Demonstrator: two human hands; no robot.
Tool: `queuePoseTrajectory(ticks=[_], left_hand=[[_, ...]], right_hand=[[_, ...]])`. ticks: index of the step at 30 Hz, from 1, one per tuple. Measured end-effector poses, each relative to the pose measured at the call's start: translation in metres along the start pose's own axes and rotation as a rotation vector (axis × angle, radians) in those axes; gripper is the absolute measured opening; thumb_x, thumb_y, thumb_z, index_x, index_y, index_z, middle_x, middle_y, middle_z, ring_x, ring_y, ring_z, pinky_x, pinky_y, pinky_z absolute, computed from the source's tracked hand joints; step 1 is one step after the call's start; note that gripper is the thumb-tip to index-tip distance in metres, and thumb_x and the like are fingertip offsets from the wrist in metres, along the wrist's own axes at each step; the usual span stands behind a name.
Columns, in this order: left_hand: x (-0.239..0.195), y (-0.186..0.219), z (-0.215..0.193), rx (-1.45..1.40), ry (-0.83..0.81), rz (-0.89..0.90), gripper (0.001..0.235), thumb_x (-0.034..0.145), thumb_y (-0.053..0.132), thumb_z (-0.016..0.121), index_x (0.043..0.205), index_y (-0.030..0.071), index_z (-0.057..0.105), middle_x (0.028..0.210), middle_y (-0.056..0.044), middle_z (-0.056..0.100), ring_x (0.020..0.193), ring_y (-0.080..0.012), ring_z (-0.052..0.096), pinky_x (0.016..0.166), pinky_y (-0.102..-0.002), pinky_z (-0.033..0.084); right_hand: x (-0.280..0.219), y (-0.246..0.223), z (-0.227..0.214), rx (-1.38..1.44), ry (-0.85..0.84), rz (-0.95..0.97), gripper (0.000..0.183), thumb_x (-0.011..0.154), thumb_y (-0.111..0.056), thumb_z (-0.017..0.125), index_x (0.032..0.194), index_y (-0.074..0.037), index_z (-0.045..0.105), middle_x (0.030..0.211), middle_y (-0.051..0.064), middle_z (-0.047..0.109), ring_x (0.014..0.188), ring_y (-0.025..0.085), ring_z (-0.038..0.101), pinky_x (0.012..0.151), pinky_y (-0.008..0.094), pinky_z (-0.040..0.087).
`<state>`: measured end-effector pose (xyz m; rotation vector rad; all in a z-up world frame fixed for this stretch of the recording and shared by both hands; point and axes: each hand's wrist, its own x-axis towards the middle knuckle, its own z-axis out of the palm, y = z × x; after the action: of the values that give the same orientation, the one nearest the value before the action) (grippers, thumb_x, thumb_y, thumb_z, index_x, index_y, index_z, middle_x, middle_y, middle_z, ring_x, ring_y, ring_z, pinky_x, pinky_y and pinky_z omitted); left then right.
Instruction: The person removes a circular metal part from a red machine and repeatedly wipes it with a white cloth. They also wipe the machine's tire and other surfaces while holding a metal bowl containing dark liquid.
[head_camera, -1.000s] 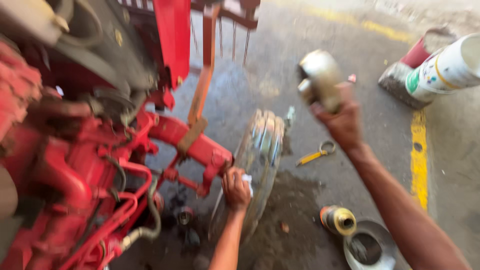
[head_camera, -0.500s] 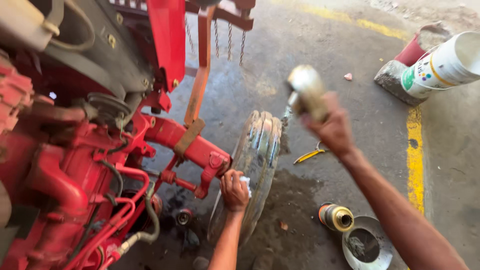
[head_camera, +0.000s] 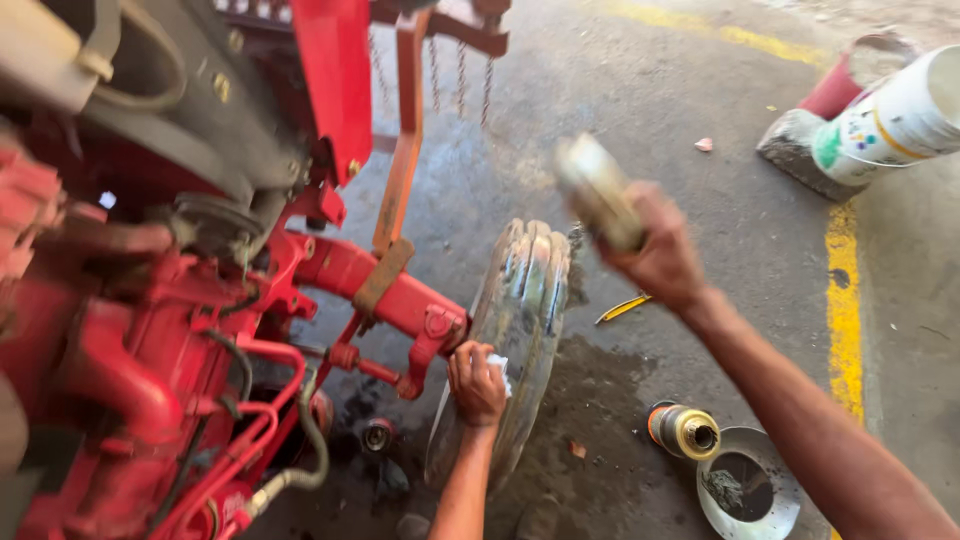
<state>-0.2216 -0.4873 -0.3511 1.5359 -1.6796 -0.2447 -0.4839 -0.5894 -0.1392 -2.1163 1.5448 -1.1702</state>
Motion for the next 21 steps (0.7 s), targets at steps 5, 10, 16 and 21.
queuePoseTrajectory(ticks=[5,10,16,21], left_hand=[[-0.012,-0.001,0.004,0.02,0.029,0.004,0.02,0.085,0.01,0.055,0.103,0.009,0.065,0.11,-0.014,0.061,0.103,-0.0376,0.058,0.09,-0.05,0.045],[-0.025,0.001,0.004,-0.007,0.043,-0.011,0.016,0.089,0.011,0.056,0.102,0.01,0.065,0.11,-0.012,0.062,0.102,-0.0354,0.059,0.09,-0.048,0.046],[-0.006,0.002,0.004,-0.007,0.008,-0.055,0.017,0.086,0.011,0.055,0.099,0.01,0.066,0.108,-0.011,0.063,0.099,-0.0342,0.059,0.089,-0.048,0.046],[-0.011,-0.001,0.005,0.011,0.007,-0.043,0.018,0.086,0.011,0.056,0.1,0.008,0.066,0.108,-0.013,0.062,0.1,-0.0361,0.058,0.089,-0.048,0.046]], right_hand=[[-0.037,0.014,0.028,-0.174,0.516,-0.087,0.039,0.088,-0.015,0.078,0.115,-0.004,0.053,0.111,0.014,0.062,0.094,0.031,0.066,0.08,0.043,0.056],[-0.081,0.05,0.072,-0.392,-0.179,-0.282,0.035,0.076,-0.011,0.079,0.102,-0.01,0.057,0.103,0.012,0.063,0.099,0.029,0.065,0.088,0.05,0.053],[0.011,0.021,-0.031,-0.032,0.305,0.157,0.043,0.094,-0.009,0.082,0.116,-0.001,0.046,0.109,0.013,0.05,0.1,0.018,0.051,0.087,0.036,0.05],[-0.039,0.016,0.024,-0.199,0.629,-0.071,0.041,0.088,-0.009,0.077,0.119,-0.006,0.051,0.106,0.011,0.057,0.097,0.023,0.057,0.087,0.038,0.051]])
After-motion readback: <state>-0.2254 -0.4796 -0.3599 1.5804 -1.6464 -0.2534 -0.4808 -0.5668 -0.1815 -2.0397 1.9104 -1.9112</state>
